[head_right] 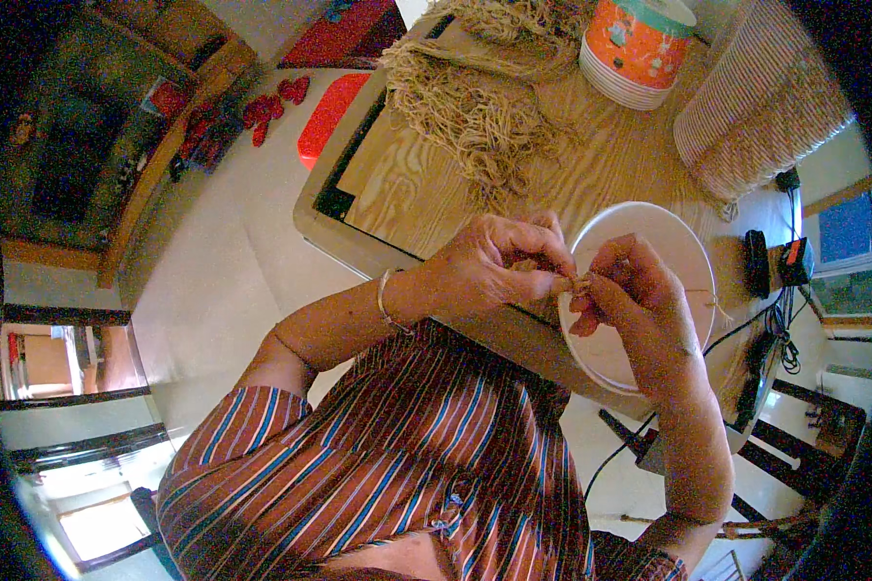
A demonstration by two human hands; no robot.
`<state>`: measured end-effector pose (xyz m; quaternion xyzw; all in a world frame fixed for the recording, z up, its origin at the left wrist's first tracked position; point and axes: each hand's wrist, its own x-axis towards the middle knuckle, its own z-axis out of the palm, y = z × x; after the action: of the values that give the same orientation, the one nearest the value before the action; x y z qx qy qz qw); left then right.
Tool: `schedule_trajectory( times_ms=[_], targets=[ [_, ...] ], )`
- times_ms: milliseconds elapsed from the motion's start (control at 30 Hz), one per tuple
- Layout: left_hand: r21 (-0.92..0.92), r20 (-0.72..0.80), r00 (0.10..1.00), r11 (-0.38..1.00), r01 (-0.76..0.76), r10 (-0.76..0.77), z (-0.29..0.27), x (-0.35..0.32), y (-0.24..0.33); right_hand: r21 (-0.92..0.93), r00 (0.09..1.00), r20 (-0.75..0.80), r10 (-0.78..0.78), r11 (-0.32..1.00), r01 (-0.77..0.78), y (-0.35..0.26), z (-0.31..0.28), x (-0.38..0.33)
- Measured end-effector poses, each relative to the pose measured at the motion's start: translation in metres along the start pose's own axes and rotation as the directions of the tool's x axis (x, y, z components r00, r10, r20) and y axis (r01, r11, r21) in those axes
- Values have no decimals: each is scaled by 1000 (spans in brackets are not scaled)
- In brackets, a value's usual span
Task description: Threading and tying elastic bands through holes in paper cups.
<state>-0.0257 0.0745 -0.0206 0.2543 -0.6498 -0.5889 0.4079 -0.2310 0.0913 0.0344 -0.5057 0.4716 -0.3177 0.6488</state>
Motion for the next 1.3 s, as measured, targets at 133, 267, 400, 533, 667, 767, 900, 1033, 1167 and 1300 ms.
schedule_trajectory(
  times_ms=[133,267,400,533,667,767,900,1033,1167,1300],
  targets=[
    [-100,-4,1000,995,17,-17,1,-1,-1,-55,998,45,-42,997,45,1,-5,-3],
    [-102,-8,1000,995,14,-15,1,0,-2,-140,998,18,-64,988,66,4,-3,-6],
    [-95,-18,999,995,36,-38,2,2,-2,-283,971,-31,-237,934,219,11,0,-6],
    [-35,-28,1000,999,4,-5,1,3,-1,-377,938,-74,-339,880,288,10,4,-8],
    [-37,-36,999,999,-10,9,1,4,-2,-457,930,-83,-358,843,284,5,8,-10],
    [14,-31,999,1000,-28,29,0,4,1,-523,909,-90,-407,796,304,7,8,-10],
    [66,-26,999,998,-16,18,1,4,2,-602,870,-40,-491,707,372,8,8,-9],
    [89,-31,999,996,-21,24,1,4,1,-660,858,11,-514,641,393,4,8,-10],
    [92,-54,999,996,0,5,2,3,0,-651,878,8,-479,664,368,4,5,-8],
    [204,-34,997,977,-63,72,0,2,0,-520,915,-62,-398,796,311,8,3,-8]
  ],
)
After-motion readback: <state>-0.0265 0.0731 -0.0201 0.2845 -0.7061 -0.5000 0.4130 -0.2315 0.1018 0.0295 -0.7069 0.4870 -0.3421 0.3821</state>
